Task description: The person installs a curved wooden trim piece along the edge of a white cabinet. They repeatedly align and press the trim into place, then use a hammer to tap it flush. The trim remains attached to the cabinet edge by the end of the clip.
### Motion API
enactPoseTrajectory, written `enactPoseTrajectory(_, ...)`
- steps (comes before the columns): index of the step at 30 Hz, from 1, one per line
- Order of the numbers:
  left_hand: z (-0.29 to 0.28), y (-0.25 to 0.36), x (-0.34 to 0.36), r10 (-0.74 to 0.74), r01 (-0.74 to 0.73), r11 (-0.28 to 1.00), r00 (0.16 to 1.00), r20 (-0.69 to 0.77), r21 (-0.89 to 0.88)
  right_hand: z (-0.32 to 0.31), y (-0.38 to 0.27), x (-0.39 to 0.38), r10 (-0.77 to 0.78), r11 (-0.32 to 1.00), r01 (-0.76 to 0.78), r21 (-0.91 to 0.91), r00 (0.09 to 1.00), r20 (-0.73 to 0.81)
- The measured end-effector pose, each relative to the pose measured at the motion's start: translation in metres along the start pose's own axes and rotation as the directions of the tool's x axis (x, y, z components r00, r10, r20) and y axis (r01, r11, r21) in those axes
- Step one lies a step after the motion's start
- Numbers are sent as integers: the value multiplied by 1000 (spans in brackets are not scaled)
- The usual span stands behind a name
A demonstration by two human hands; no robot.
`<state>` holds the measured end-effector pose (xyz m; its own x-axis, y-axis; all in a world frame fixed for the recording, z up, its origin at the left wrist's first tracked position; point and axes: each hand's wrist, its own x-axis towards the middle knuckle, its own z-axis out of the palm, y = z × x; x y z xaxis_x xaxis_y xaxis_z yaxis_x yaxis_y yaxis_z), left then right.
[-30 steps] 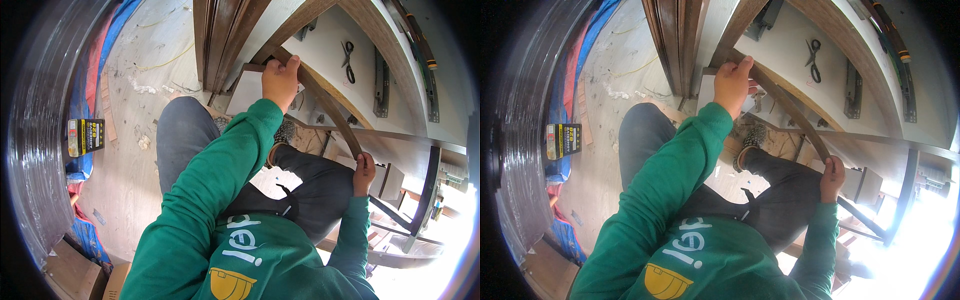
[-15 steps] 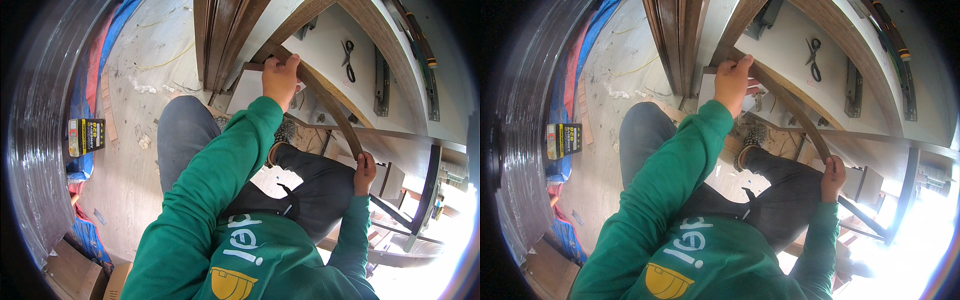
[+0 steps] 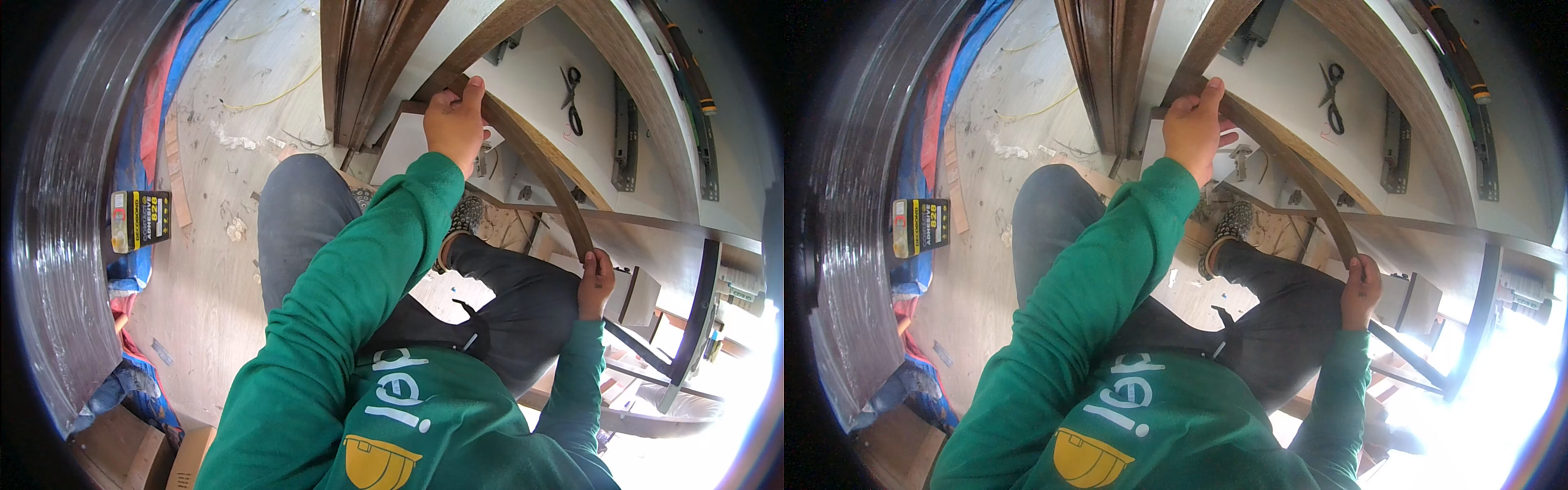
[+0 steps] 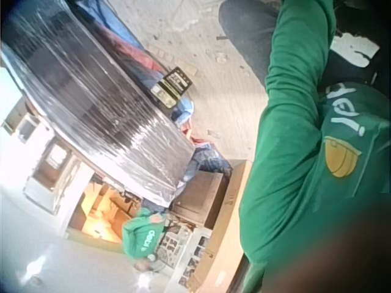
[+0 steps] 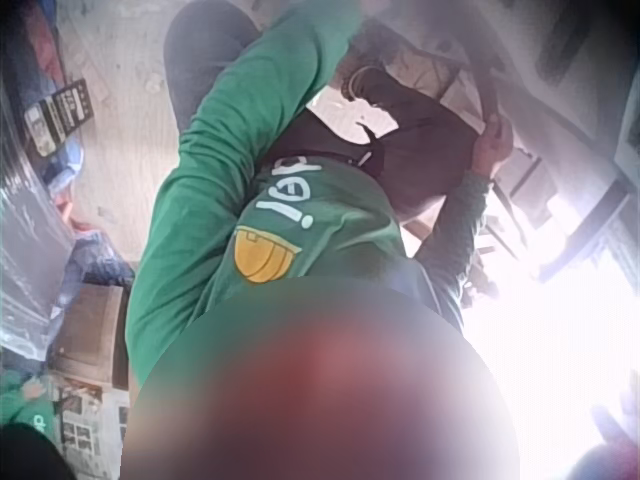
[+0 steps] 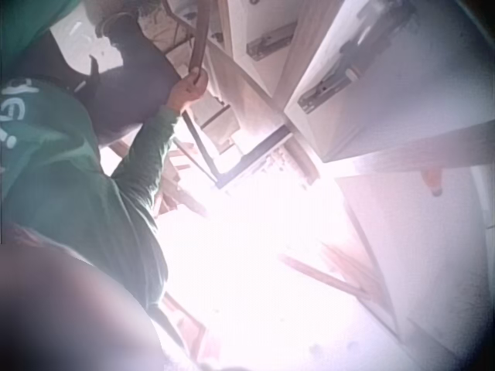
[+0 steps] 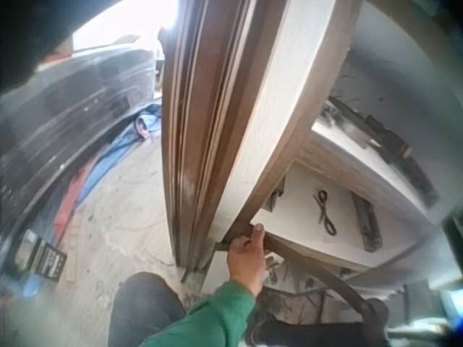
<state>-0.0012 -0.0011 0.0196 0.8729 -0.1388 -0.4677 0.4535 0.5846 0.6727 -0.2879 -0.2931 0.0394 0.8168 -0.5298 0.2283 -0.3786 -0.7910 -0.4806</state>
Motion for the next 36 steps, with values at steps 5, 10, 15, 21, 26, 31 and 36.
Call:
enactPoseTrajectory(5,1,0,0,-12,11,1000,1000,-19,-18,-1,1,1,36,997,-36,-63,999,9)
enactPoseTrajectory(10,1,-4,-4,-52,52,999,998,-29,-7,0,3,1,25,1000,-25,5,1000,-18)
enactPoseTrajectory(15,-2,-1,-2,-9,9,1000,1000,-4,10,-1,6,0,32,999,-32,-36,999,-8)
enactPoseTrajectory(21,-1,-2,-1,-6,6,1000,1000,7,-3,-3,7,0,21,999,-21,-48,1000,2)
enactPoseTrajectory(26,0,-2,0,-5,5,1000,1000,14,-7,-3,3,-1,48,999,-48,6,999,12)
enactPoseTrajectory(31,0,-1,-2,-5,5,1000,1000,10,-15,-3,-1,0,15,1000,-15,-9,1000,5)
enactPoseTrajectory(36,1,0,-3,2,-2,1000,1000,-3,-18,-3,-2,0,17,999,-16,-42,1000,21)
